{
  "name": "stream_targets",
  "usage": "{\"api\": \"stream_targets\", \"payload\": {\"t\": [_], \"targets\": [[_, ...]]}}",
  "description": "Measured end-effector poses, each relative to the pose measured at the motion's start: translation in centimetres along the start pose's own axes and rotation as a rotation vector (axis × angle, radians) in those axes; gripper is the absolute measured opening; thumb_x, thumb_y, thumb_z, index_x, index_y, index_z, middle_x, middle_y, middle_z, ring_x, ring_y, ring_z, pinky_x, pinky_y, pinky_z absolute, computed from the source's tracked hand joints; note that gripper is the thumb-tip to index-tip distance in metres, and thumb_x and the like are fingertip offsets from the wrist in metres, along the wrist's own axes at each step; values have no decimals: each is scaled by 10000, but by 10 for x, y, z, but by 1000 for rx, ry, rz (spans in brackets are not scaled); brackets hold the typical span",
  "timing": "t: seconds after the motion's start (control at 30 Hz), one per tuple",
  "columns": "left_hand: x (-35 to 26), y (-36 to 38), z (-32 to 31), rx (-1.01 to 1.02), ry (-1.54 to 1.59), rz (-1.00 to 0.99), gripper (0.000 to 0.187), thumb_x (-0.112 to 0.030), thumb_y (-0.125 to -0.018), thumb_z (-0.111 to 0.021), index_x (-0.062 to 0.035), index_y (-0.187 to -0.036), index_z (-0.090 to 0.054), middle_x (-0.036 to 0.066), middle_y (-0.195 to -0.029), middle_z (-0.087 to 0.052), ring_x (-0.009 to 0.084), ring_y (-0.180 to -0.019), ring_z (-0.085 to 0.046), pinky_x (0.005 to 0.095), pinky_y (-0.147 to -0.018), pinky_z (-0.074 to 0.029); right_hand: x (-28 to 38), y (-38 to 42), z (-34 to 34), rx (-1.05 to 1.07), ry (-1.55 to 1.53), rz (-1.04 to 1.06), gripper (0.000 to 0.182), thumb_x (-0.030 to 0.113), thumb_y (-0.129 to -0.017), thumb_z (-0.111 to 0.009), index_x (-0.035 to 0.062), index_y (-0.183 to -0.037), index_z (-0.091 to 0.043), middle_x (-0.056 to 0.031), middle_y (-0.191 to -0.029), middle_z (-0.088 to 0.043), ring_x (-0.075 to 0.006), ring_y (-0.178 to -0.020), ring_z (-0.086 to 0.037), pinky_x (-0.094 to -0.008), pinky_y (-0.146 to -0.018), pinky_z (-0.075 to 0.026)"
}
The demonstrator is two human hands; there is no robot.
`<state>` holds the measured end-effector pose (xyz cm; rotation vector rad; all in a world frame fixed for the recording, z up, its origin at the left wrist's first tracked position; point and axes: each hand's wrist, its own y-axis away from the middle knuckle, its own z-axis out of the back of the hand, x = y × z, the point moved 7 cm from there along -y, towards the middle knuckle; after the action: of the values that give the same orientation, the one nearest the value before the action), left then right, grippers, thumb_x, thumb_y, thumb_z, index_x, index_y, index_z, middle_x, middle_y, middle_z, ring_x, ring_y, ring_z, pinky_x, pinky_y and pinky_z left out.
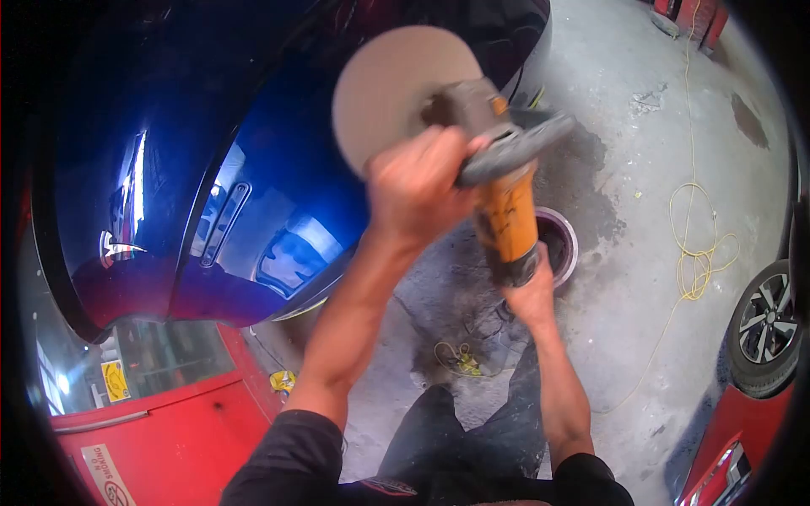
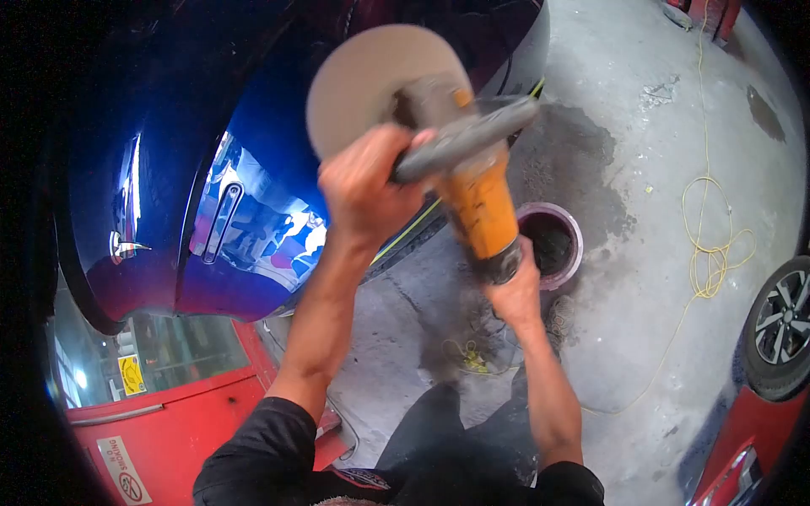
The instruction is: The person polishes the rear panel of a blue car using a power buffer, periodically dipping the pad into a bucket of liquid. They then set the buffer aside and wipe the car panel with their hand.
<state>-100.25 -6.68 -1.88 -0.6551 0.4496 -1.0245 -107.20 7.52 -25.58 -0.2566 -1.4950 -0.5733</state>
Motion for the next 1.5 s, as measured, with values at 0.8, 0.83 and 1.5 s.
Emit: {"api": "stream_targets", "payload": {"t": [0.8,0.83,1.5], "targets": [[-14,-120,-10,-101,-79,54,171,-23,-763,-818,-30,-783,-649,117,-611,-565,202,-517,-575,291,-501,-413,85,-100,83,85,-12,67,741,26,-687,-823,34,-1347,-487,-214,-1132,-711,-328,-1125,-688,-370,-934,-523],[-14,-127,-14,-102,-76,49,172,-26,-764,-820,-31,-783,-649,118,-613,-566,204,-519,-577,290,-502,-415,87,-106,87,89,-22,49,739,30,-686,-826,33,-1343,-489,-213,-1130,-711,-326,-1119,-690,-369,-931,-522],[-28,-99,-33,53,-126,37,135,-52,-731,-776,-80,-738,-644,65,-590,-519,240,-477,-518,366,-467,-394,51,-82,81,168,-11,-16,704,137,-734,-864,20,-1322,-496,-235,-1115,-714,-307,-1128,-690,-369,-940,-515]]}}
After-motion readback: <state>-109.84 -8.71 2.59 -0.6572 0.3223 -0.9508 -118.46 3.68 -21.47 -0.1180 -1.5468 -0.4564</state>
